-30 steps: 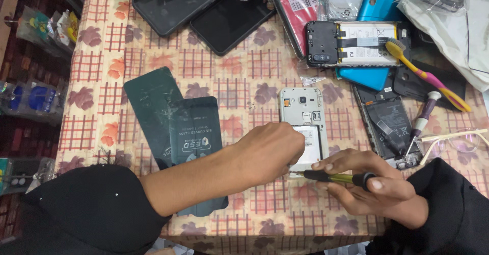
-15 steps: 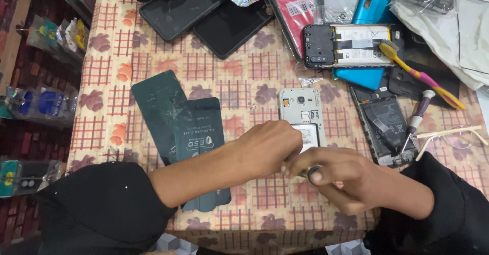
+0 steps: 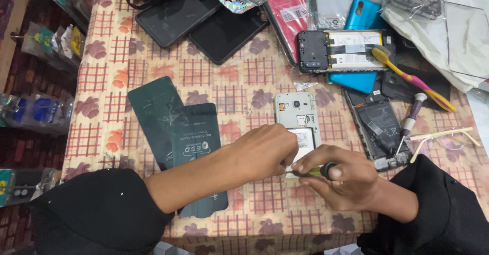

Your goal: The person disassembles a white smartphone by prying open the back cover with a screwdriver, then removes the internal frame and battery. They brush the exposed motherboard and battery area with a small brush, then reposition the frame and back cover without fully reassembling the device.

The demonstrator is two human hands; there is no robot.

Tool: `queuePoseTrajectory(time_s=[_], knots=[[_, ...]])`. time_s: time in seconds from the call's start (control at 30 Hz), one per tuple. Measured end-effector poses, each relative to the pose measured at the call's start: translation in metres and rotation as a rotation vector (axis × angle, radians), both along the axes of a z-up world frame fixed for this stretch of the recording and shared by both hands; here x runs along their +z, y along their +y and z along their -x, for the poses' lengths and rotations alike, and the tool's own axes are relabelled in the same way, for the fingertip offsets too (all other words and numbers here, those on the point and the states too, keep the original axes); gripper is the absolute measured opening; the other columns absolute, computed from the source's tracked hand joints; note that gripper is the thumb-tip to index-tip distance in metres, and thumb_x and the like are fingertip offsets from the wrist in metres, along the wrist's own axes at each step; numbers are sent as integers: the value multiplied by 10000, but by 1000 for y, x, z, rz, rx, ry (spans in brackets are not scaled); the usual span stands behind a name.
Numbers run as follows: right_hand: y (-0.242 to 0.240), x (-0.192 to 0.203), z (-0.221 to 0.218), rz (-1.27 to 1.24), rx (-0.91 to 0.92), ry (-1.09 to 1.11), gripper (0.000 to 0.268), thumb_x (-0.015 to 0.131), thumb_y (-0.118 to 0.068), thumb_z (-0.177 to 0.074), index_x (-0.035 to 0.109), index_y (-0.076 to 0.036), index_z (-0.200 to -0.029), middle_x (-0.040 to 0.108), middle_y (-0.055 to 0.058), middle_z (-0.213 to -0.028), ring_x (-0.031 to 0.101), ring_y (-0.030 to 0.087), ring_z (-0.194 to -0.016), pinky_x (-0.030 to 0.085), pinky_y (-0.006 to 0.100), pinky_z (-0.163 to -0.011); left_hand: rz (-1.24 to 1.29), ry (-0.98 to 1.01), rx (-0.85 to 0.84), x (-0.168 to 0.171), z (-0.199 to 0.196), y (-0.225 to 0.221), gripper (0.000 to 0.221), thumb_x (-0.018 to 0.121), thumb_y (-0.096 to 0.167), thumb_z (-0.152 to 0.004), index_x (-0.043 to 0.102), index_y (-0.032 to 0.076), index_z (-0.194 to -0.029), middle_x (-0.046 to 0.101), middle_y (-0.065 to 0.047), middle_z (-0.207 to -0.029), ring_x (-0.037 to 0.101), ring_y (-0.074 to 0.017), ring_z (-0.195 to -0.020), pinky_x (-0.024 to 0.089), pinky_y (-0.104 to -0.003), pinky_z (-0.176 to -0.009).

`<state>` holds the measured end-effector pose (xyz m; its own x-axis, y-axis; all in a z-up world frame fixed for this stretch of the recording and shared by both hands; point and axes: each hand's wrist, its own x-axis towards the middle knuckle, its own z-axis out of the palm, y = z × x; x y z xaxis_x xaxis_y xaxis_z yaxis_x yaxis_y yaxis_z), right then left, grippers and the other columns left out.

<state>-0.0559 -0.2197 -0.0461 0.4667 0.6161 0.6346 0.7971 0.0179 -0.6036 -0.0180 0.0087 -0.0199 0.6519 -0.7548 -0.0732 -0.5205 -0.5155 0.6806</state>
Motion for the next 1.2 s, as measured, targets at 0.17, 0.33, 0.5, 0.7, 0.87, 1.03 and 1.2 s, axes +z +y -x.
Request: queuePoseTrajectory(time_s=[0.17, 0.33, 0.5, 0.7, 0.87, 1.03, 1.2], knots=[[-7, -5, -2, -60, 117, 24, 856, 759, 123, -834, 355, -241, -1496, 683, 195, -1073, 764, 313, -1021, 684, 457, -864, 7, -7, -16, -1, -1, 0, 131, 808, 24, -636, 773, 31, -761, 737, -177, -777, 743, -326, -765, 575, -418, -646], [2, 6, 0, -67, 105, 18, 676, 723, 123, -942, 424, -190, -1462, 705, 152, -1195, 785, 286, -1081, 692, 409, -911, 63, -43, -33, 0, -2, 1, 103, 786, 12, -646, 776, 14, -748, 725, -190, -751, 732, -343, -748, 567, -428, -625], [-25, 42, 9, 76, 198, 483, 497, 422, 180, -874, 566, -9, -1311, 622, 286, -1348, 690, 371, -1023, 562, 502, -897, 35, -22, -87, 4, -3, 2, 81, 785, 67, -708, 747, -4, -717, 713, -193, -724, 728, -345, -723, 560, -439, -624], [-28, 15, 6, -240, -153, -53, 836, 556, 199, -895, 235, -224, -1541, 552, 186, -1319, 671, 300, -1120, 607, 532, -1048, -99, -206, -17, 10, 24, -6, 120, 760, 83, -752, 701, -21, -760, 691, -217, -781, 706, -398, -761, 553, -478, -624], [-20, -3, -1, -237, -219, -31, 896, 567, 264, -835, 171, -238, -1463, 574, 241, -1134, 696, 296, -1010, 673, 573, -970, -273, -270, -16, 19, 39, -14, 80, 749, 73, -740, 712, 30, -796, 703, -176, -836, 724, -326, -818, 577, -432, -627], [-16, -2, -1, -230, -189, -36, 885, 574, 257, -835, 178, -225, -1464, 578, 254, -1112, 703, 306, -1015, 661, 550, -953, -477, -423, -97, 19, 63, -25, 196, 736, 211, -822, 707, 32, -749, 668, -102, -759, 687, -243, -755, 539, -355, -570], [-16, 0, 1, -220, -234, -50, 885, 579, 263, -831, 181, -220, -1456, 570, 249, -1111, 692, 298, -994, 667, 551, -964, -474, -677, -76, 1, 86, -32, 133, 720, 171, -690, 683, 44, -710, 598, -82, -697, 606, -221, -712, 456, -320, -535]])
